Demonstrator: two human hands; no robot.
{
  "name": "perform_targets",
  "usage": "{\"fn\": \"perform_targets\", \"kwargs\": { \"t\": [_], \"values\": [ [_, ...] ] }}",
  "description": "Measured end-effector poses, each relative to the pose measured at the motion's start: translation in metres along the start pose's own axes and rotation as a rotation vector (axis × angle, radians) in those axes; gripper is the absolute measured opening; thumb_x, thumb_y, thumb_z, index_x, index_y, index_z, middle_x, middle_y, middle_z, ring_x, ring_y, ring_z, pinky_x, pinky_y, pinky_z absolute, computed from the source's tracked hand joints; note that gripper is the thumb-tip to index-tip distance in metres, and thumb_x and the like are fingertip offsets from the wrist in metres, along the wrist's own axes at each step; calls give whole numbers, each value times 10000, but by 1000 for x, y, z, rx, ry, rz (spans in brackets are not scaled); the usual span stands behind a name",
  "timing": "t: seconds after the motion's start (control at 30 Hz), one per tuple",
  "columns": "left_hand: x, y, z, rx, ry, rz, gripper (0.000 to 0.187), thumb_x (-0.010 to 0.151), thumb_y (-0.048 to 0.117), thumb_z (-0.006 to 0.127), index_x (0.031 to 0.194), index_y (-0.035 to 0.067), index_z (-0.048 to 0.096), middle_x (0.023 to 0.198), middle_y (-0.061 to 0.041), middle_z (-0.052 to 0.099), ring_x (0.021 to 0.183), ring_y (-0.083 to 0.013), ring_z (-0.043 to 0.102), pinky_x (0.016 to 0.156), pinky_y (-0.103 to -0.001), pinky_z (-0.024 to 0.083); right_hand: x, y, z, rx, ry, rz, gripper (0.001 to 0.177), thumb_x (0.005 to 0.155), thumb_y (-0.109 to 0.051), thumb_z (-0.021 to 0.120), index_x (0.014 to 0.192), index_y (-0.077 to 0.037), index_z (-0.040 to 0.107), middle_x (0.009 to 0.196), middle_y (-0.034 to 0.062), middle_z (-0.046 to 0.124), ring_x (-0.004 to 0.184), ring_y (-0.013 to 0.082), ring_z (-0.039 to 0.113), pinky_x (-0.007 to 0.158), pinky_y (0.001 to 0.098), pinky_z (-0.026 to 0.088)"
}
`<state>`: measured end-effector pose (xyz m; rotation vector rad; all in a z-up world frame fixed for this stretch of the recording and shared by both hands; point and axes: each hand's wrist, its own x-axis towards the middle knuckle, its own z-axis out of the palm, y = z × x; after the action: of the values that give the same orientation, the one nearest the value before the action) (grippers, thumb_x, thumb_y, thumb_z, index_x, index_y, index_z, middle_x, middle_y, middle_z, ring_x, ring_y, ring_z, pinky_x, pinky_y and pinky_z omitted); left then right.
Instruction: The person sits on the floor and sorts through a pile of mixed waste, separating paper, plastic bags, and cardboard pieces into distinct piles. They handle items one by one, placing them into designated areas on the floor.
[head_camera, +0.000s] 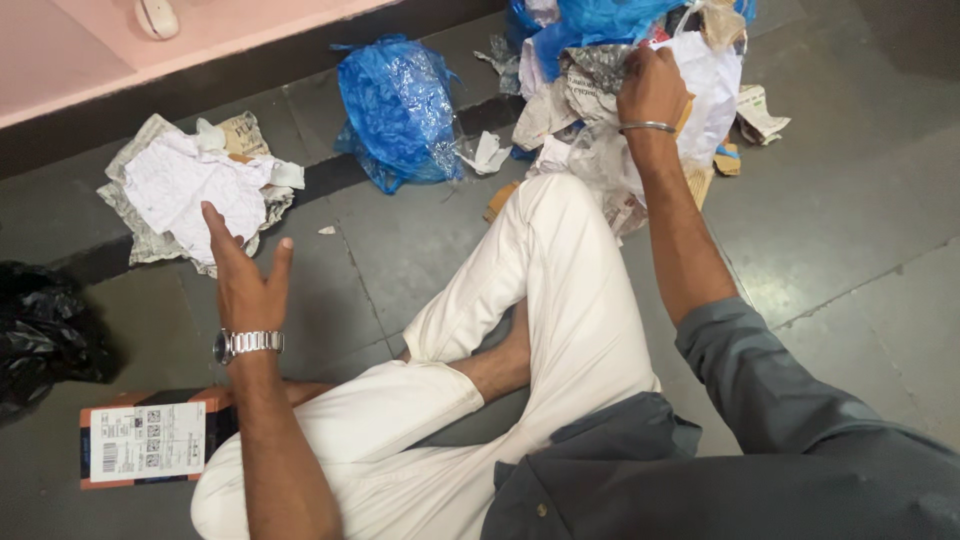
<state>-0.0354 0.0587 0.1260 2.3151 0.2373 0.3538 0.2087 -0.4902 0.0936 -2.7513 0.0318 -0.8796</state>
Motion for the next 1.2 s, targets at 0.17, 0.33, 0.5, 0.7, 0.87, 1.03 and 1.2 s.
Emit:
{"fn": "perform_targets", "kwargs": {
  "t": [0.17,0.33,0.5,0.7,0.87,1.03,1.2],
  "values": [
    [0,-3,2,-24,3,68,1009,1015,238,743,1680,25,14,1689,-358,240,1447,-481,467,1181,-482,426,1,-3,-4,155,27,-13,549,735,-76,755,1266,-43,620,1247,216,584,919,464,638,748,542,531],
    [2,-2,2,13,-5,14,1000,997,256,740,1682,33,46,1657,-343,311,1424,-447,501,1148,-484,438,-4,-51,-37,329,213,-57,231,923,-16,740,1140,-70,681,1169,137,636,976,396,693,817,481,572],
    [1,0,9,-8,-30,-22,960,994,303,722,1672,32,98,1632,-327,350,1352,-422,557,1101,-475,461,-9,-121,-80,474,355,-118,214,884,58,750,1067,-39,697,1190,89,674,849,278,670,715,384,528],
    [2,-9,20,-372,-220,-171,712,1059,458,555,1625,70,368,1531,-197,571,1360,-320,607,1099,-427,493,-50,-218,-116,892,392,-466,325,791,145,676,1085,11,636,1293,157,618,1074,287,693,746,266,629],
    [-2,-18,42,-1356,-379,-171,713,992,557,491,1536,120,343,1509,-52,525,1344,-256,572,1051,-512,530,-90,-296,-97,1015,9,-827,327,801,34,771,1108,-56,702,1341,137,605,1082,277,711,898,361,612],
    [-1,-30,55,-1594,-236,-368,735,990,571,498,1495,38,456,1388,-122,645,1215,-246,665,1055,-408,532,-132,-319,-66,978,-191,-930,337,773,-10,785,1099,-55,714,1352,139,625,1111,335,698,930,405,571],
    [5,-23,59,-968,-149,-249,499,1000,299,696,1340,-60,627,1205,-113,714,1034,-172,656,906,-335,537,-147,-307,-46,1133,-347,-766,426,870,0,723,1280,-91,654,1559,160,434,1344,327,597,1052,400,558]
  ]
}}
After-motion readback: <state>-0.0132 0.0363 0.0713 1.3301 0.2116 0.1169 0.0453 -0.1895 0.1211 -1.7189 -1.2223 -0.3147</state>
